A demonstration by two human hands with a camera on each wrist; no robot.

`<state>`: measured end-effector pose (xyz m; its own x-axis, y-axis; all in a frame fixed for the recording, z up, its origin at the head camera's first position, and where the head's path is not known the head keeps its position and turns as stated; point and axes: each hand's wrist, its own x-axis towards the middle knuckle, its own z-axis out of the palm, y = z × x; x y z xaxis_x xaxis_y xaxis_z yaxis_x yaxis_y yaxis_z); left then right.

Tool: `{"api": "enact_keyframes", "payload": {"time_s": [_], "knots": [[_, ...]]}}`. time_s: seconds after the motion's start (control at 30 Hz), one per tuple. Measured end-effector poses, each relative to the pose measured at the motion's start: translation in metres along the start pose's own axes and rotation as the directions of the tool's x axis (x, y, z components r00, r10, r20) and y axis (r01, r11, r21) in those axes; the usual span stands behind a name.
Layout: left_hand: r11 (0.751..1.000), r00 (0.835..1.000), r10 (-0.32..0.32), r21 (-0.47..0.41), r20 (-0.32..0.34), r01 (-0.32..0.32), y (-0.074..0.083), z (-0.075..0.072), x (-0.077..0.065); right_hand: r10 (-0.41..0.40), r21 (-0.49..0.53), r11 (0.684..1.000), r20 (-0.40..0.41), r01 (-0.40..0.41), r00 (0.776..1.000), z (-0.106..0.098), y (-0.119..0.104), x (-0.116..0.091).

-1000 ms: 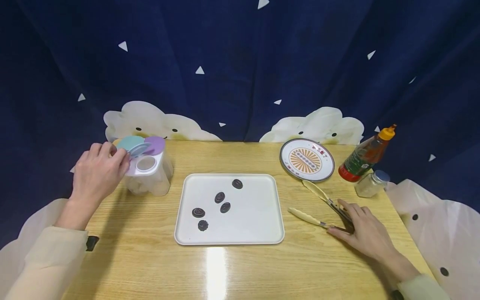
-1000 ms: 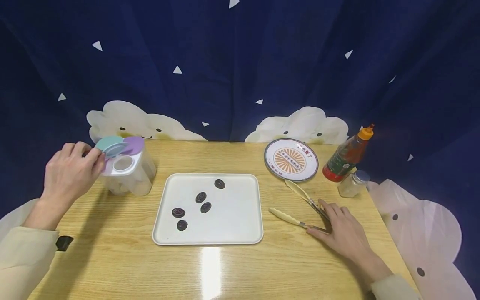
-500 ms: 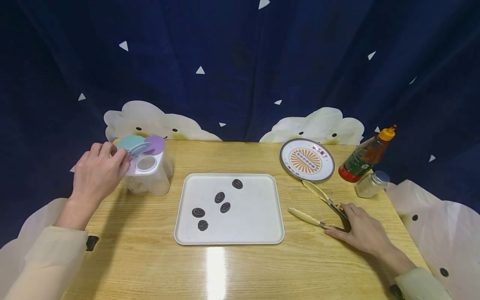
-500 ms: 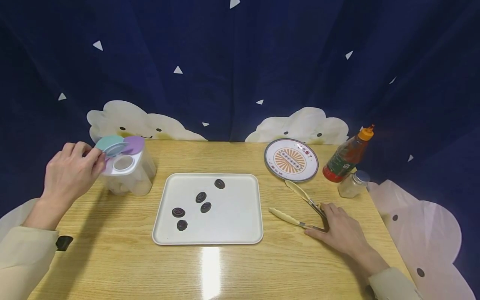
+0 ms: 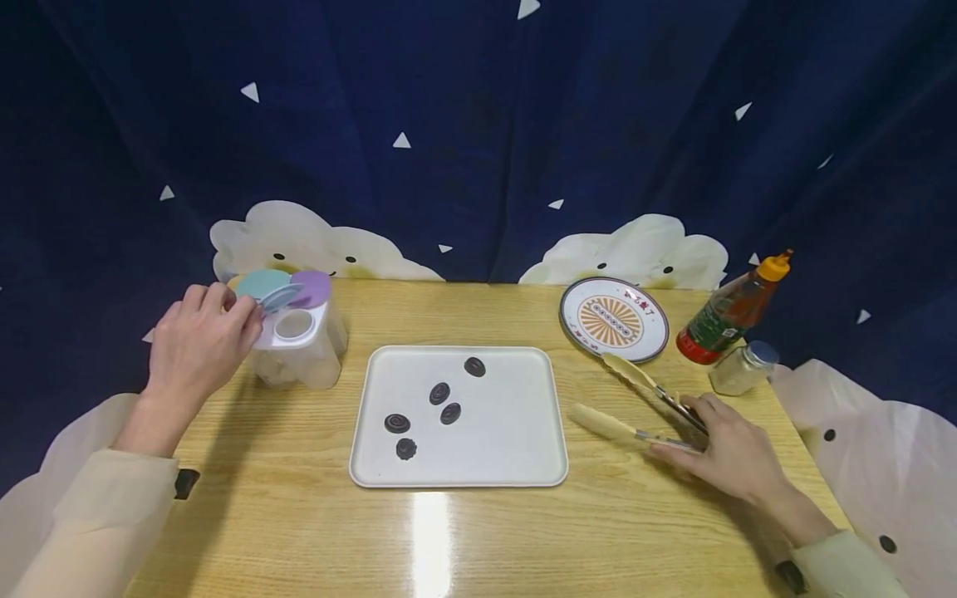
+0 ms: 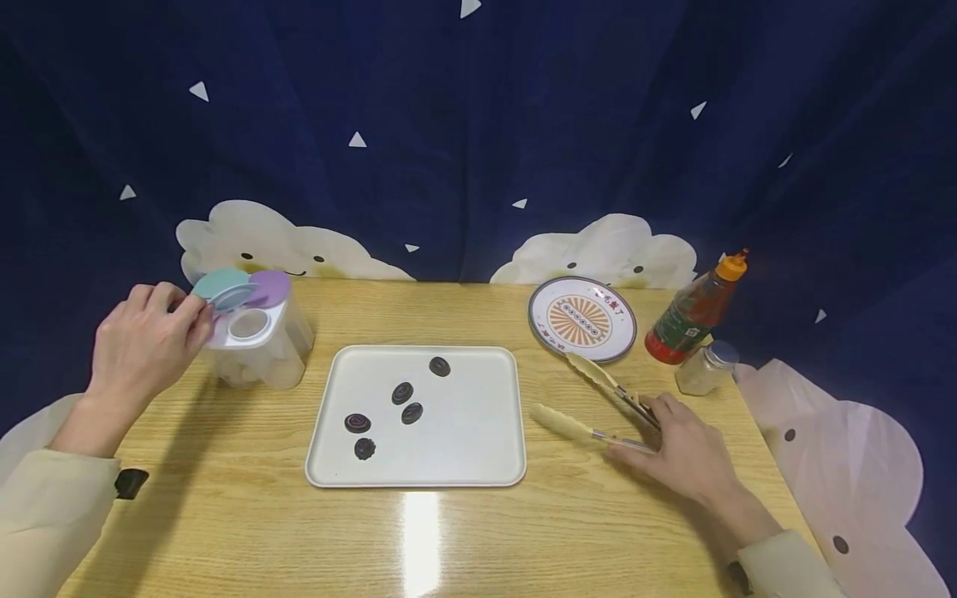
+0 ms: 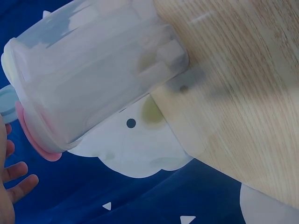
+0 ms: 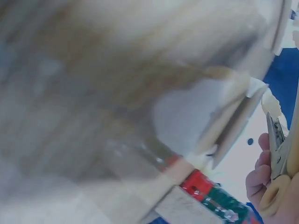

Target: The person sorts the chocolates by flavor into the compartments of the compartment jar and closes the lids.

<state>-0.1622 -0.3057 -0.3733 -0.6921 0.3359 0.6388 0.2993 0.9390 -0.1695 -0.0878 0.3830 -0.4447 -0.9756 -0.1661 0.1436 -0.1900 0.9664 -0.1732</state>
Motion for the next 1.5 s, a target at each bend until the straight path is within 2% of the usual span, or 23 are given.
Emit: {"api": "enact_keyframes", "payload": {"time_s": [0.2, 0.37, 0.57, 1.0, 1.5], "knots": [[1.0, 1.0, -0.007, -0.004, -0.006, 0.007, 0.001, -0.001, 0.001, -0.073, -0.005, 0.997, -0.106, 0.073, 0.992, -0.01, -0.013, 0.007], [1.0, 1.0, -0.01, -0.005, -0.001, 0.01, 0.001, -0.001, 0.001, -0.143, -0.012, 0.99, -0.128, 0.142, 0.981, -0.016, -0.034, 0.021], [1.0, 1.0, -0.019, -0.008, 0.009, 0.02, 0.002, -0.001, 0.001, -0.209, 0.007, 0.977, -0.155, 0.213, 0.966, -0.007, -0.056, 0.035], [1.0, 1.0, -0.014, -0.017, 0.001, 0.014, 0.002, -0.001, 0.0, -0.276, 0.036, 0.958, -0.133, 0.283, 0.952, 0.016, -0.096, 0.06], [1.0, 1.0, -0.009, -0.009, -0.005, 0.009, 0.002, -0.003, 0.0, -0.318, 0.042, 0.946, -0.048, 0.32, 0.947, 0.035, -0.12, 0.083]]}}
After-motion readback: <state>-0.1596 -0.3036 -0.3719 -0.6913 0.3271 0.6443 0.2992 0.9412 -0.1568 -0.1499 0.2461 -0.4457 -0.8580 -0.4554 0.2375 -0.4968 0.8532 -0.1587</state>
